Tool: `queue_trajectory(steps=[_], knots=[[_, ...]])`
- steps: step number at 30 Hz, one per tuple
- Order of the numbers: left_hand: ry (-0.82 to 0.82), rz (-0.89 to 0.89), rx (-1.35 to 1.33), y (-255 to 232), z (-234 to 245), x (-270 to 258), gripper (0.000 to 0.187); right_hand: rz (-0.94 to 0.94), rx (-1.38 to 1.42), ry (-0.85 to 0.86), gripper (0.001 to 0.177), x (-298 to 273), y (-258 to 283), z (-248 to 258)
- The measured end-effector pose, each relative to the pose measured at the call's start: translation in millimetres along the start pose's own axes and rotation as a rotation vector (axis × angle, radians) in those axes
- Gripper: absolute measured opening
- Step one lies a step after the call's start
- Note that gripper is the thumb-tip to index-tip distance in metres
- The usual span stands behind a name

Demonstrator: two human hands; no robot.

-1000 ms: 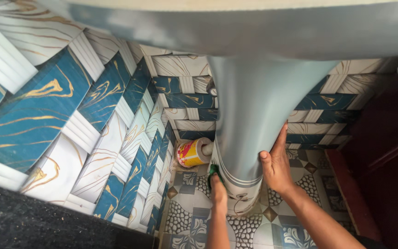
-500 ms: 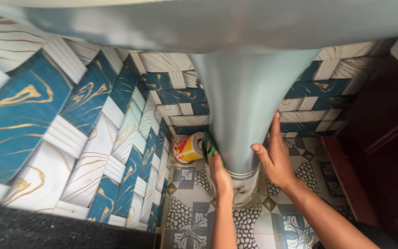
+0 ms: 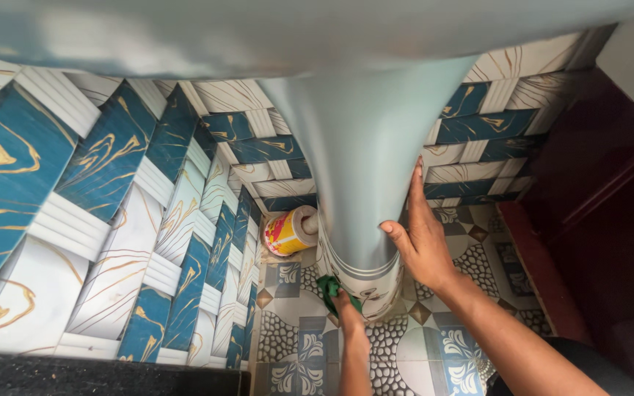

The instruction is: The person wipes the pedestal and the exterior underside of a decorated ceramic sink using a green cloth.

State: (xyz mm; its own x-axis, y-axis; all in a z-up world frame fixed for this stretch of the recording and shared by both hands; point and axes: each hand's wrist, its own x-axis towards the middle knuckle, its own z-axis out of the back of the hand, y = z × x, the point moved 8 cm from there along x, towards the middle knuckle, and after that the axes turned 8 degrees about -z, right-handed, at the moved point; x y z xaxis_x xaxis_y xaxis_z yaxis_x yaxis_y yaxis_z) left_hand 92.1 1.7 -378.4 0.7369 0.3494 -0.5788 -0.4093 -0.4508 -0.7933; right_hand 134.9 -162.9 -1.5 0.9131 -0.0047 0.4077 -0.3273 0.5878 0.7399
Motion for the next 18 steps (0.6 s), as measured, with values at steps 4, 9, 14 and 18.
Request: queue_trajectory(steps=[4,9,14,18], knots=[[-0.072,-0.117,-0.273,-5.9,-26.5,-16.1,0.064,0.027,0.007,-0.012,0.097,-0.4,13.9,5.7],[-0.094,-0.244,-0.395,-64.0,-60.5,-90.9,0.068,0.012,-0.006,0.001,0.100,0.5,13.3,4.9],[-0.130,-0.336,-0.167,-71.7,-50.6,-111.8,0.068,0.022,-0.034,0.017,0.100,-0.9,5.4,2.1],[-0.107,-0.082,-0.231,-29.0,-28.8,-56.3,0.064,0.028,-0.060,0.040,0.102,2.9,6.6,3.9]])
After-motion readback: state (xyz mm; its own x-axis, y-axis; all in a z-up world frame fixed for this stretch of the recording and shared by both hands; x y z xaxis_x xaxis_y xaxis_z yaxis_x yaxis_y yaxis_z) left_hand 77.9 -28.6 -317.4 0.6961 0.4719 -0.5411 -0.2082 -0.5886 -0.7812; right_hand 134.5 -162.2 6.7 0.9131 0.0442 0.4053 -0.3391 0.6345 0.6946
